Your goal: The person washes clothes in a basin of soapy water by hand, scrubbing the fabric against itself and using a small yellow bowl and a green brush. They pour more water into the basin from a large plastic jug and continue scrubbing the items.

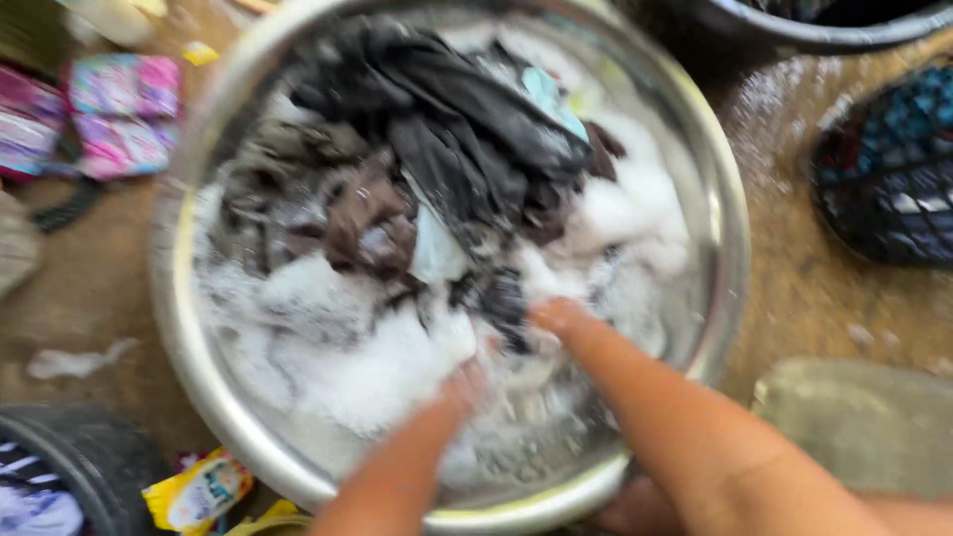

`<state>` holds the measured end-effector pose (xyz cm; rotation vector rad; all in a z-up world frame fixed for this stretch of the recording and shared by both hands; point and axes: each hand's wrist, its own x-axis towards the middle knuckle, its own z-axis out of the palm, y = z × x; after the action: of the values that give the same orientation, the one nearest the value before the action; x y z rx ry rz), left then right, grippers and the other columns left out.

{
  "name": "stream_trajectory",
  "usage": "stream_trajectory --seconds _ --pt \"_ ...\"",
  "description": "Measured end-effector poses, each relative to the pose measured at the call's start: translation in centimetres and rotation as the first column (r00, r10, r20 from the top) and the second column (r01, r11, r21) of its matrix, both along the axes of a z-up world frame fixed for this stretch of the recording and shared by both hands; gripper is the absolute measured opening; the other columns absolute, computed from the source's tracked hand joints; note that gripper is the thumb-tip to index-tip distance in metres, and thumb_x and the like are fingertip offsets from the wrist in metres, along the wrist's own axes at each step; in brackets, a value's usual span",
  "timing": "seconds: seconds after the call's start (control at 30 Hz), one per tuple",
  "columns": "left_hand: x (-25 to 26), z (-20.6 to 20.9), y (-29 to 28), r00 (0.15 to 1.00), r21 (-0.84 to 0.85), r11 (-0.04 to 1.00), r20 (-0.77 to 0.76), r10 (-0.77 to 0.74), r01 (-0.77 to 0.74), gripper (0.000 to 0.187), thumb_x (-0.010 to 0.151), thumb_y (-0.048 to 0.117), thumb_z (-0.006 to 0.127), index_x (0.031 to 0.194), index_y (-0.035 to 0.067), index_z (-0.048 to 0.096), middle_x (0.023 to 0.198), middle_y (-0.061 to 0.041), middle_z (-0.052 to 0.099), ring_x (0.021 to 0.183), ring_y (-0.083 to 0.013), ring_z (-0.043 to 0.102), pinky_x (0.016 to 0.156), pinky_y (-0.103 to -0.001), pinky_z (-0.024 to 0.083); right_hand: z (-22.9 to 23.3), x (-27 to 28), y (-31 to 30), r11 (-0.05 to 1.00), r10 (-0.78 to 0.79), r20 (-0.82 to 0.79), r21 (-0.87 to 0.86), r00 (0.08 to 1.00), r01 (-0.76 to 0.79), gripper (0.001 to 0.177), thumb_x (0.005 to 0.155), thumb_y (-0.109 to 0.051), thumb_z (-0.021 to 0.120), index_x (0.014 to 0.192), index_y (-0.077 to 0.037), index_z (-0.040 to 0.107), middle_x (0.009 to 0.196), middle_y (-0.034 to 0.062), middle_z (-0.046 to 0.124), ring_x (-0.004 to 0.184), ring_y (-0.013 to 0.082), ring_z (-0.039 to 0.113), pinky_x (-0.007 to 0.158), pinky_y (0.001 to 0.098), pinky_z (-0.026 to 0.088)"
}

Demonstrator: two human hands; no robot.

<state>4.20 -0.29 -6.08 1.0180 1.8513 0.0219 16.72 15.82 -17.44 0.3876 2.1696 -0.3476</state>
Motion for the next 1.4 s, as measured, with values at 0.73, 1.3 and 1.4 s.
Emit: stream_trajectory --seconds 0.73,1.3,1.4 --pt "-5.9 25.3 6.4 -0.048 -0.082 0.221 0.986 0.159 -0.972 0.021 0.089 0.005 0.072 0.109 0.001 0.068 0.093 -0.008 0.071 0.077 -0.0224 0.07 0.069 -0.041 0.059 20.1 -1.6 -4.0 0.023 -0.95 0.074 -0.952 0.302 0.304 0.087 0.078 -0.032 0.077 0.154 -0.021 0.038 0.151 0.004 0.052 0.14 0.0211 0.045 0.114 0.0345 0.037" --pt "-14.3 26.7 -2.1 -0.137 -0.149 0.018 0.942 0.305 -0.989 0.026 0.072 0.004 0.06 0.097 -0.002 0.067 0.09 -0.016 0.072 0.08 -0.0344 0.073 0.077 -0.053 0.064 29.3 -3.7 1.6 -0.599 -0.649 0.645 -0.76 -0.403 -0.252 0.046 0.091 -0.036 0.037 0.109 -0.006 0.067 0.106 0.0139 0.073 0.097 0.0306 0.069 0.093 0.0516 0.057" --pt "-15.0 18.3 -5.9 -0.011 0.033 -0.041 0.618 0.786 -0.999 0.037 0.073 0.001 0.062 0.111 0.0 0.06 0.101 -0.021 0.066 0.097 -0.0426 0.066 0.084 -0.061 0.057 29.4 -1.4 6.9 -0.595 -0.643 0.597 -0.784 -0.48 -0.178 0.025 0.093 -0.03 0.046 0.101 -0.009 0.058 0.105 0.0161 0.068 0.094 0.0303 0.07 0.092 0.0537 0.06"
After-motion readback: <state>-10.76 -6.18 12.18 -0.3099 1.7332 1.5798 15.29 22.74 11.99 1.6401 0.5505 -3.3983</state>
